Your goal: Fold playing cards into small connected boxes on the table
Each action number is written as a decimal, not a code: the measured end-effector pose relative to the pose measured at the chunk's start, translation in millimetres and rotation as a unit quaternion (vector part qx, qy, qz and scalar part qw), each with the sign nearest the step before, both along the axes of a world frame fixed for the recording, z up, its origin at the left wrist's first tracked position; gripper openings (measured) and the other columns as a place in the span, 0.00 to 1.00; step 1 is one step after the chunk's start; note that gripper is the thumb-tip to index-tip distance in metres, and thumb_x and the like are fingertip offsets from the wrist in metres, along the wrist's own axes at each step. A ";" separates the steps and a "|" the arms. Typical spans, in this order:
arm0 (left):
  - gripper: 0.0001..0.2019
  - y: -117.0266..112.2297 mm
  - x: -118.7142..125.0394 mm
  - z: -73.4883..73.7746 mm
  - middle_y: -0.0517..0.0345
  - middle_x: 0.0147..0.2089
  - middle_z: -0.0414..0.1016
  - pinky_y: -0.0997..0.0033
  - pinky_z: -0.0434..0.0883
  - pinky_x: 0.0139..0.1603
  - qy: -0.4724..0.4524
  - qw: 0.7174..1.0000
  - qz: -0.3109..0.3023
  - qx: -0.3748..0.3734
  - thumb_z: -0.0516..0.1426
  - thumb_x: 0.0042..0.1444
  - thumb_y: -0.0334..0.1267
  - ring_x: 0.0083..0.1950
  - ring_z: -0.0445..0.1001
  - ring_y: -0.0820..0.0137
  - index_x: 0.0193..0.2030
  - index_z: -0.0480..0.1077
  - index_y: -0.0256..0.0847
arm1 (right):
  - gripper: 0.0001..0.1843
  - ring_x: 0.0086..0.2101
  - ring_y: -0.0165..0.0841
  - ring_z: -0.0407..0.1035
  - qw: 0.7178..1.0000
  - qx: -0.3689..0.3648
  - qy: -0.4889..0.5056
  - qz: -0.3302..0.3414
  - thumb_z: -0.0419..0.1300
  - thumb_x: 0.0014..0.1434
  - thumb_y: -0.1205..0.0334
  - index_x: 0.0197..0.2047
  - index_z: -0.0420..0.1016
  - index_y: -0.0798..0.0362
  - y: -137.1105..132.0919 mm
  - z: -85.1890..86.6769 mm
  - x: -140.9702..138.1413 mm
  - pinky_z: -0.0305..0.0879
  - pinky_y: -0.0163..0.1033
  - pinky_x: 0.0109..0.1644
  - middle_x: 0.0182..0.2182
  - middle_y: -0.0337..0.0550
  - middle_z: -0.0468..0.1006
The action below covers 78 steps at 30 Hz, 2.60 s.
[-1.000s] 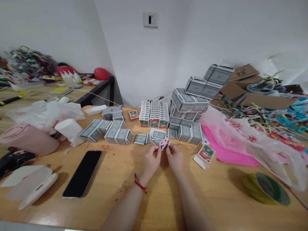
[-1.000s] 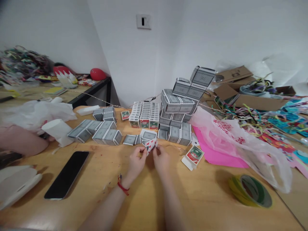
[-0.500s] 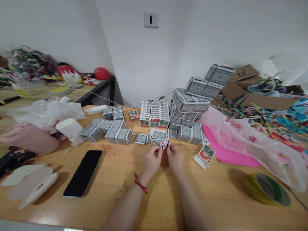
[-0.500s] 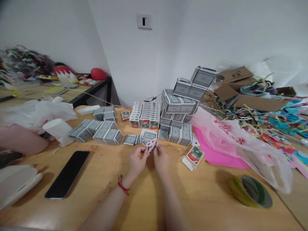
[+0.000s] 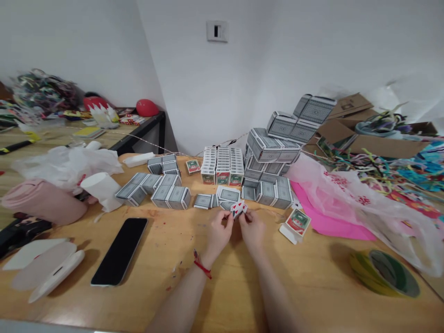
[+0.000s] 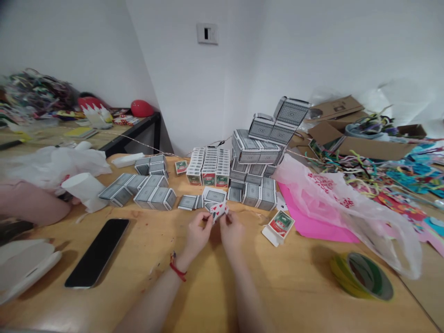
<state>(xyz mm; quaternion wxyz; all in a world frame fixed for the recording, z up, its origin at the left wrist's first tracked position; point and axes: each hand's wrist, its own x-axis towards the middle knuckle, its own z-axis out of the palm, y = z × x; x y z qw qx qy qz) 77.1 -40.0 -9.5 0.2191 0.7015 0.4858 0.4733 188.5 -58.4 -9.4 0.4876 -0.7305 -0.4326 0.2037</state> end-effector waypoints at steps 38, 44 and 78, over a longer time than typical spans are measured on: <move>0.05 2.8 -2.0 1.7 0.57 0.30 0.73 0.72 0.67 0.36 0.005 1.000 -0.012 -0.019 0.51 0.54 0.36 0.34 0.71 0.70 0.31 0.67 0.40 | 0.14 0.34 0.36 0.75 0.998 0.004 -0.017 0.057 0.52 0.54 0.56 0.35 0.74 0.54 3.7 -1.7 9.5 0.67 0.36 0.36 0.33 0.47 0.80; 0.06 1.1 0.1 -0.2 0.57 0.31 0.73 0.72 0.67 0.36 0.026 0.999 -0.030 -0.017 0.51 0.55 0.36 0.33 0.71 0.71 0.32 0.67 0.39 | 0.15 0.34 0.37 0.74 0.999 -0.006 -0.036 0.014 0.51 0.55 0.55 0.36 0.74 0.54 1.4 -2.0 4.9 0.66 0.37 0.36 0.33 0.49 0.80; 0.05 -0.2 -2.6 -0.2 0.58 0.31 0.74 0.73 0.66 0.34 0.058 0.998 -0.034 0.010 0.51 0.55 0.35 0.33 0.72 0.71 0.31 0.67 0.40 | 0.16 0.31 0.35 0.74 0.999 0.006 0.004 0.050 0.50 0.55 0.54 0.34 0.73 0.54 2.8 2.4 9.4 0.64 0.34 0.32 0.31 0.48 0.80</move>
